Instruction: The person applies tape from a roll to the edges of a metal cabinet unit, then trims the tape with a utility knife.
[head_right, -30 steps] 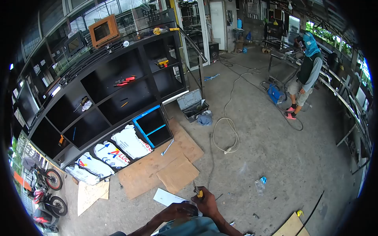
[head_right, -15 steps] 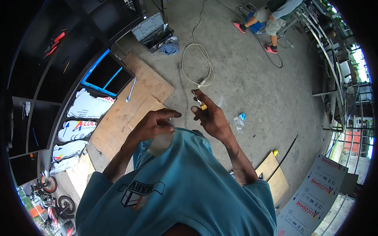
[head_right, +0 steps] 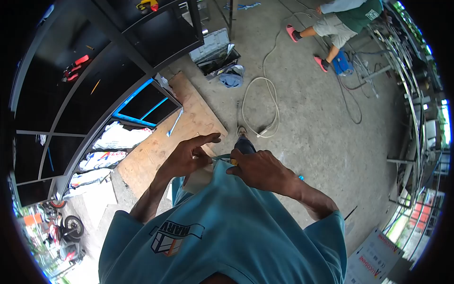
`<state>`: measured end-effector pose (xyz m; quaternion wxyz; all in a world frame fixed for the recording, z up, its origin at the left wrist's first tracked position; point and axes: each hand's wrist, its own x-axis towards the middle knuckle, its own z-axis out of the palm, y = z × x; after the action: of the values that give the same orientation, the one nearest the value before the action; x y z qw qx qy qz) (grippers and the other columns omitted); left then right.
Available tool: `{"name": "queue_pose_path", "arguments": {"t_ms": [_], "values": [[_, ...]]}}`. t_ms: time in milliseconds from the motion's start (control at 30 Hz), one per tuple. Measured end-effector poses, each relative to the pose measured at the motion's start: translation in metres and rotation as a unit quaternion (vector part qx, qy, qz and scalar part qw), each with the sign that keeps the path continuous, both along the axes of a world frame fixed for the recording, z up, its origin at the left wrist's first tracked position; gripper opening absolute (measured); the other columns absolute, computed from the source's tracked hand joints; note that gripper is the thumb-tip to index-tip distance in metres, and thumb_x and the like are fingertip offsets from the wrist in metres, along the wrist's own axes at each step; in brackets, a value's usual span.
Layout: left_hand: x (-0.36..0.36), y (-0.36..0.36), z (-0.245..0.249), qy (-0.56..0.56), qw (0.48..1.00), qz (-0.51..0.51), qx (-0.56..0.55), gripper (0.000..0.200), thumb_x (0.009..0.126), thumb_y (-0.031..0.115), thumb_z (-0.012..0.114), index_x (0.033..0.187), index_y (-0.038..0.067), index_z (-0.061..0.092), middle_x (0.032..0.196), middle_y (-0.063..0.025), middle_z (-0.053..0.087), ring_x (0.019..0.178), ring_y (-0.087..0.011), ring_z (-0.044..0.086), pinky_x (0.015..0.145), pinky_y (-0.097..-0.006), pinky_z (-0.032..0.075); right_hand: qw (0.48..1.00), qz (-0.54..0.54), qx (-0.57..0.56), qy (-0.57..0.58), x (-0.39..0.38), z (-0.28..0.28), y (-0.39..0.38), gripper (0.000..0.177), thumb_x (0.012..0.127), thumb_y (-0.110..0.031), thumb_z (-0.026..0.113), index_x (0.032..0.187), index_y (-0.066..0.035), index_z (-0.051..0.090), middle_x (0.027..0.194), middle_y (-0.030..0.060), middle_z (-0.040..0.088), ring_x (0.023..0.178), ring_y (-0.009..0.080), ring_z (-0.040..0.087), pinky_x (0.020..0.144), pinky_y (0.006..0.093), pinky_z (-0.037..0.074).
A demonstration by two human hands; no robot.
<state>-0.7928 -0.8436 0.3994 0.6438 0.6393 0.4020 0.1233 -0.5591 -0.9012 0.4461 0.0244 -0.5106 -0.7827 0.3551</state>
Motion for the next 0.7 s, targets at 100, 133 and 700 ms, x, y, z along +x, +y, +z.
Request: {"name": "queue_pose_path", "arguments": {"t_ms": [100,133,700], "values": [[0.025,0.021,-0.005,-0.009,0.998,0.047,0.030,0.058,0.080,-0.004,0.058,0.136,0.003,0.047,0.131,-0.0127,0.057,0.080,-0.0140,0.067,0.078,-0.0285,0.054,0.995,0.092,0.005,-0.041,0.017,0.009,0.059,0.038,0.095,-0.036,0.051,0.102,0.000,0.050,0.066,0.0183,0.063,0.062,0.0374,0.064,0.057,0.0466,0.048],[0.033,0.028,-0.005,-0.029,0.996,0.073,0.036,0.058,0.080,-0.005,0.056,0.137,0.004,0.047,0.130,-0.0124,0.058,0.081,-0.0145,0.067,0.078,-0.0287,0.054,0.991,0.116,-0.016,-0.069,0.022,0.011,0.077,0.039,0.095,-0.037,0.052,0.106,0.000,0.050,0.070,0.0182,0.065,0.065,0.0371,0.065,0.061,0.0473,0.050],[0.062,0.083,-0.027,0.018,0.942,0.334,0.007,0.053,0.080,-0.006,0.058,0.132,0.001,0.051,0.118,-0.0151,0.064,0.083,-0.0156,0.068,0.075,-0.0298,0.056,0.897,0.411,0.092,-0.138,0.007,-0.015,0.231,0.017,0.080,-0.009,0.055,0.091,0.004,0.052,0.069,0.0162,0.065,0.061,0.0288,0.068,0.052,0.0365,0.054]]}}
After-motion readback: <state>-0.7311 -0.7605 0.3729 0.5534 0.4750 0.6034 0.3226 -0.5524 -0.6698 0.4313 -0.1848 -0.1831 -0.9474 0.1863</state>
